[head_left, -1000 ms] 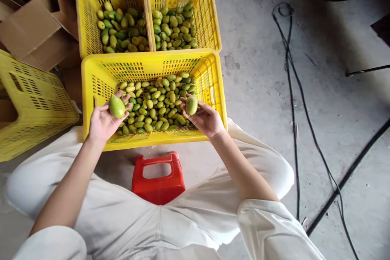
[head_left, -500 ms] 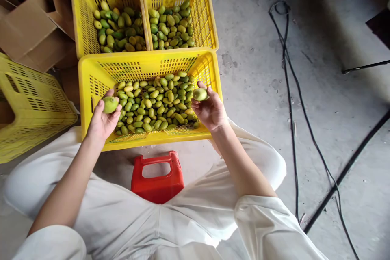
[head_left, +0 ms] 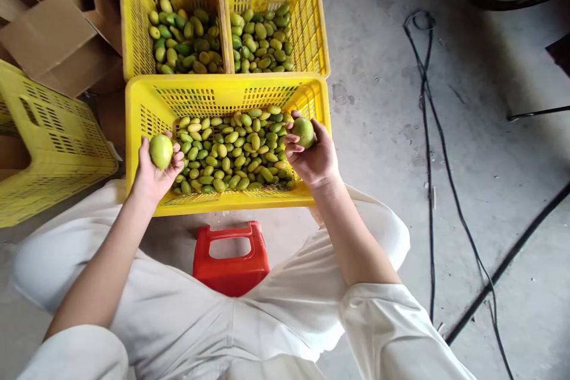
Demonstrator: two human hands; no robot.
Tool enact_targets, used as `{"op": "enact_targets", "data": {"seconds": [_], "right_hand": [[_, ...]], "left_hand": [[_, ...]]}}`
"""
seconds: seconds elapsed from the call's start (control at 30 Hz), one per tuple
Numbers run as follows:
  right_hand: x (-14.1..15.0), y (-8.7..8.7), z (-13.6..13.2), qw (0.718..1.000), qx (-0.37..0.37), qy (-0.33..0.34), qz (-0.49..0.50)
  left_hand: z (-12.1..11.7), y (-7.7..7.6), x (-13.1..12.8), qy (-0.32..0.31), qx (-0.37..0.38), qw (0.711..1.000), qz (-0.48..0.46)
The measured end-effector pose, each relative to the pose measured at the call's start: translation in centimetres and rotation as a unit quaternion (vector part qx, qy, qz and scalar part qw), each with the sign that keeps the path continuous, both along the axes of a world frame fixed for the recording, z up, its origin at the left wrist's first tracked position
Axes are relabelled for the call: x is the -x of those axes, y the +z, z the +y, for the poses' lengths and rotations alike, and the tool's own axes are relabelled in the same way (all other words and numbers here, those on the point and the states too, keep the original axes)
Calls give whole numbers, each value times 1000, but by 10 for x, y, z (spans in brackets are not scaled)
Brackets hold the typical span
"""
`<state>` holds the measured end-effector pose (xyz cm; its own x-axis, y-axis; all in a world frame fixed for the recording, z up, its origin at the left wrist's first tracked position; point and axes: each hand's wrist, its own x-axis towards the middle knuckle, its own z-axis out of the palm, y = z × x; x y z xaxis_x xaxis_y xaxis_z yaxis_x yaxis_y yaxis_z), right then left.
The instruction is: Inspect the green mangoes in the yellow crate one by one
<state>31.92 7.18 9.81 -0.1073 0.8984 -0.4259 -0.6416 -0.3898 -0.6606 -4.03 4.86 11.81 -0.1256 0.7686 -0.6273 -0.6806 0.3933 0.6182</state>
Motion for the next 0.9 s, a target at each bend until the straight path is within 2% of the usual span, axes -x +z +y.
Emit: {"op": "enact_targets", "data": {"seconds": [0.17, 0.33, 0.47, 0.57, 0.77, 0.9], "right_hand": [[-7, 0, -1, 997, -48, 8, -64], [-7, 2, -7, 995, -44, -13, -86], [-8, 0, -12, 997, -11, -48, -58], [-12, -2, -15, 997, 34, -54, -34], [-10, -4, -18, 993, 99, -66, 18], [-1, -2, -17, 995, 90, -46, 15]], "left_hand": [[-3, 10, 2, -35, 17, 999, 7], [-2, 4, -1, -29, -15, 998, 59], [4, -3, 3, 31, -27, 994, 97], [8, -2, 10, 57, -39, 994, 83], [10, 11, 15, 52, 8, 996, 71], [9, 14, 13, 26, 43, 996, 79]]}}
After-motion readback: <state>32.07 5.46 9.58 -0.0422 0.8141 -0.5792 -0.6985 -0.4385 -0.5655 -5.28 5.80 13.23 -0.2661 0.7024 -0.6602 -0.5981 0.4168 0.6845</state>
